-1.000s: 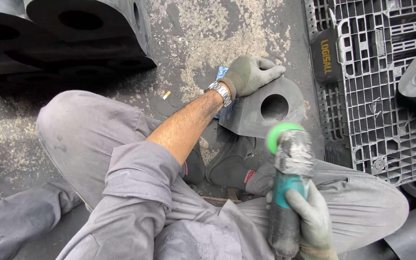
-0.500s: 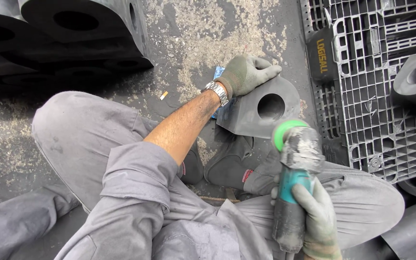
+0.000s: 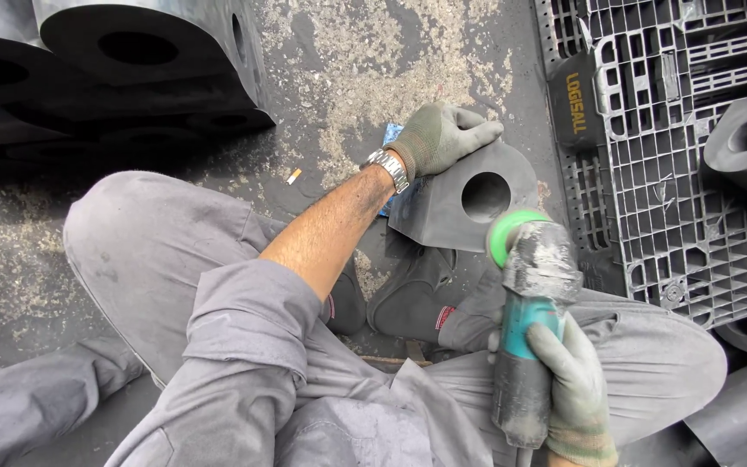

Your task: Grinding the surface and edges of industrial rubber blocks using a handheld angle grinder.

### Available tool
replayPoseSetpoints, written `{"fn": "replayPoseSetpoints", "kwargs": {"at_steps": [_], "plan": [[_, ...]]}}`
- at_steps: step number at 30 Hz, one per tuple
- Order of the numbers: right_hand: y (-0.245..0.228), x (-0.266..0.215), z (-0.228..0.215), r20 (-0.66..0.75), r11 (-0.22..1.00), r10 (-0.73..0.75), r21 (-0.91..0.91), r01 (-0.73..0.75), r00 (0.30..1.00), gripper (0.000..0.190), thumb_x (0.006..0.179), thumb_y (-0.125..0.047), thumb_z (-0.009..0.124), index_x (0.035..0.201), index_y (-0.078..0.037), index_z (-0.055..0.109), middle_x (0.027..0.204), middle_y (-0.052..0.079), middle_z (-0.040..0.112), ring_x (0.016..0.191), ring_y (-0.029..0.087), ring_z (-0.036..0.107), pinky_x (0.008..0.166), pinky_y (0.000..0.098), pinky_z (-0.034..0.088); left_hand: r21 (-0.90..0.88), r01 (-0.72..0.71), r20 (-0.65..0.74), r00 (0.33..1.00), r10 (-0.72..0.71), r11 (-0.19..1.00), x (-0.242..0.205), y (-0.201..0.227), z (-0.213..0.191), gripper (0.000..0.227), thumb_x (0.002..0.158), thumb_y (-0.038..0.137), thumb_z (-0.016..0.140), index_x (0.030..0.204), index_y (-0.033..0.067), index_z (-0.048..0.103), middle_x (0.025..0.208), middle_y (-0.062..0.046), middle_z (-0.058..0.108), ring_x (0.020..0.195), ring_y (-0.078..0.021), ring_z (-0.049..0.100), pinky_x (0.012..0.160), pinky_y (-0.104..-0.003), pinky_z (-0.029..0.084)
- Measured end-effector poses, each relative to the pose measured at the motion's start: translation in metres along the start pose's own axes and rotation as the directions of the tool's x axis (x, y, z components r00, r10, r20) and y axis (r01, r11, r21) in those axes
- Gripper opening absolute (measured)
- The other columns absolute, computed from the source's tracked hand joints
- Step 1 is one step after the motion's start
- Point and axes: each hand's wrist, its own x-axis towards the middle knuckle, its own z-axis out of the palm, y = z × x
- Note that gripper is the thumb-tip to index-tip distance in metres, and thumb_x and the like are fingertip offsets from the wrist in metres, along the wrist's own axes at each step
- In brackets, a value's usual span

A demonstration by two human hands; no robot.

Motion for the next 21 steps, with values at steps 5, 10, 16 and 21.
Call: {"fn": "replayPoseSetpoints", "kwargs": {"at_steps": [5,10,16,21], "plan": [[-0.002,0.011,0.024,0.140,0.975,0.046,-0.223,-0.014,0.989,0.045,0.091,-0.023,0.065,0.124,0.007,0.061,0.091,0.020,0.073,0.077,0.023,0.070,0.068,0.0345,0.059,0.039,-0.034,-0.020,0.999,0.035,0.999,0.001,-0.005,0.000,0.055,0.084,0.067,0.061,0.105,0.0210,0.084,0.093,-0.006,0.083,0.086,-0.0159,0.080,0.082,-0.031,0.061],[0.004,0.003,-0.013,0.034,0.997,-0.076,0.023,0.075,0.997,0.048,0.095,-0.024,0.062,0.133,0.005,0.053,0.101,0.022,0.068,0.081,0.027,0.068,0.072,0.0398,0.058,0.002,0.001,-0.020,1.000,-0.001,1.000,0.000,0.000,-0.003,0.054,0.082,0.066,0.063,0.104,0.0209,0.083,0.092,-0.005,0.082,0.086,-0.0162,0.079,0.081,-0.032,0.060],[0.011,-0.010,-0.046,-0.013,0.838,-0.278,0.486,0.249,0.961,0.056,0.101,-0.025,0.063,0.143,0.008,0.046,0.121,0.023,0.066,0.104,0.033,0.071,0.092,0.0479,0.058,0.156,0.119,-0.306,0.950,-0.066,0.981,-0.036,0.031,0.007,0.061,0.085,0.065,0.063,0.117,0.0148,0.075,0.101,-0.011,0.081,0.088,-0.0226,0.078,0.081,-0.036,0.061],[0.014,0.008,-0.066,0.038,0.903,-0.284,0.347,0.254,0.958,0.052,0.104,-0.029,0.061,0.141,0.006,0.049,0.115,0.024,0.067,0.095,0.034,0.071,0.085,0.0483,0.060,0.255,-0.013,-0.612,0.772,0.172,0.967,-0.066,-0.002,0.057,0.114,0.072,0.060,0.089,0.147,-0.0048,0.034,0.127,-0.037,0.062,0.103,-0.0459,0.068,0.090,-0.045,0.055]]}}
